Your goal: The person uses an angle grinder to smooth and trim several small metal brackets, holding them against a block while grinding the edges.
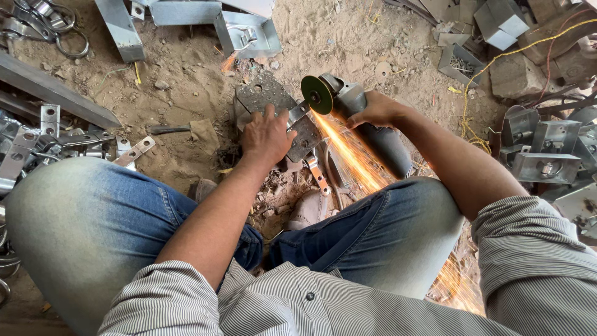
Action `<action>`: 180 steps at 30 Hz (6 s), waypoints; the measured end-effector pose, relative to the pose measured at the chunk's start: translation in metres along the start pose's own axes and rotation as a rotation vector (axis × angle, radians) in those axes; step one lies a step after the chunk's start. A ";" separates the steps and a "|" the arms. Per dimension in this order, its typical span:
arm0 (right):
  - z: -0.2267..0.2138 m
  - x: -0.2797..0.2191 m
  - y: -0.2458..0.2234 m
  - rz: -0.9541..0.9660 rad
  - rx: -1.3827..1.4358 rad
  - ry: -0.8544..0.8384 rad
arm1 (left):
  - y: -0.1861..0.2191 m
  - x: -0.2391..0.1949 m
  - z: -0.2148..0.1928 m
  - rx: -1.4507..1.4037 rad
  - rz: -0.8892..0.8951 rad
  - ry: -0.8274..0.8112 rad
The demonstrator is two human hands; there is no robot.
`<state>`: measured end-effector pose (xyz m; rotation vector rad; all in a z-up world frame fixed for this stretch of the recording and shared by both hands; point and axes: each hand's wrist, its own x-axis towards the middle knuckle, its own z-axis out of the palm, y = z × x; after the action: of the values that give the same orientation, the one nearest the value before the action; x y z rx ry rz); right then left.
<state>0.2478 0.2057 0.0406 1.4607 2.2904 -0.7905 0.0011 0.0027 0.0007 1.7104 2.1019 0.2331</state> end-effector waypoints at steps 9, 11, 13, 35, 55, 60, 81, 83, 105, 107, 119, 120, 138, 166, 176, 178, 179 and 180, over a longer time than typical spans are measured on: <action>-0.004 0.007 -0.011 0.063 0.098 -0.058 | 0.001 -0.002 -0.002 0.004 0.012 0.059; -0.003 0.001 -0.006 -0.012 0.068 -0.031 | 0.001 -0.003 0.000 -0.007 0.010 0.061; 0.000 -0.005 0.001 0.011 0.043 -0.038 | 0.000 -0.002 0.001 -0.028 -0.003 0.048; -0.059 -0.168 0.088 -0.282 1.116 0.615 | -0.257 -0.078 -0.195 0.063 -0.139 0.025; -0.012 -0.177 0.121 -0.063 1.448 0.757 | -0.442 -0.200 -0.106 -0.210 -0.364 0.699; -0.014 -0.171 0.121 0.018 1.457 0.769 | -0.337 -0.137 -0.161 -0.438 -0.019 0.306; -0.002 -0.180 0.129 -0.108 1.259 0.830 | 0.090 0.044 0.245 0.728 0.480 -0.037; -0.001 -0.178 0.132 -0.091 1.227 0.847 | 0.081 0.064 0.257 0.758 0.474 -0.108; 0.008 -0.171 0.150 0.024 1.069 0.959 | 0.157 0.040 0.069 0.732 0.743 -0.227; 0.007 -0.175 0.146 0.067 1.058 0.956 | 0.147 0.041 0.009 0.313 0.609 -0.140; -0.012 -0.175 0.093 0.025 1.001 0.843 | -0.036 -0.006 -0.068 -0.615 -0.377 -0.023; -0.014 -0.173 0.090 0.046 0.978 0.840 | -0.043 -0.005 -0.061 -0.681 -0.409 0.008; -0.030 -0.077 0.022 -0.003 0.636 0.341 | -0.027 0.010 -0.041 0.153 0.070 -0.079; 0.014 -0.003 -0.013 0.014 0.323 -0.032 | -0.023 0.015 -0.025 -0.072 -0.017 -0.055; 0.015 -0.003 -0.013 -0.009 0.346 -0.043 | -0.020 0.014 -0.025 -0.104 -0.018 -0.054; 0.015 -0.003 -0.013 0.002 0.368 -0.057 | -0.019 0.015 -0.025 -0.103 -0.019 -0.055; 0.015 -0.004 -0.013 0.003 0.361 -0.060 | -0.019 0.015 -0.024 -0.097 -0.019 -0.060; 0.014 -0.004 -0.013 0.004 0.355 -0.064 | -0.020 0.015 -0.024 -0.091 -0.020 -0.063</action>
<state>0.2368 0.1901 0.0348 1.5526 2.1784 -1.2750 -0.0291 0.0157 0.0118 1.6227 2.0304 0.2605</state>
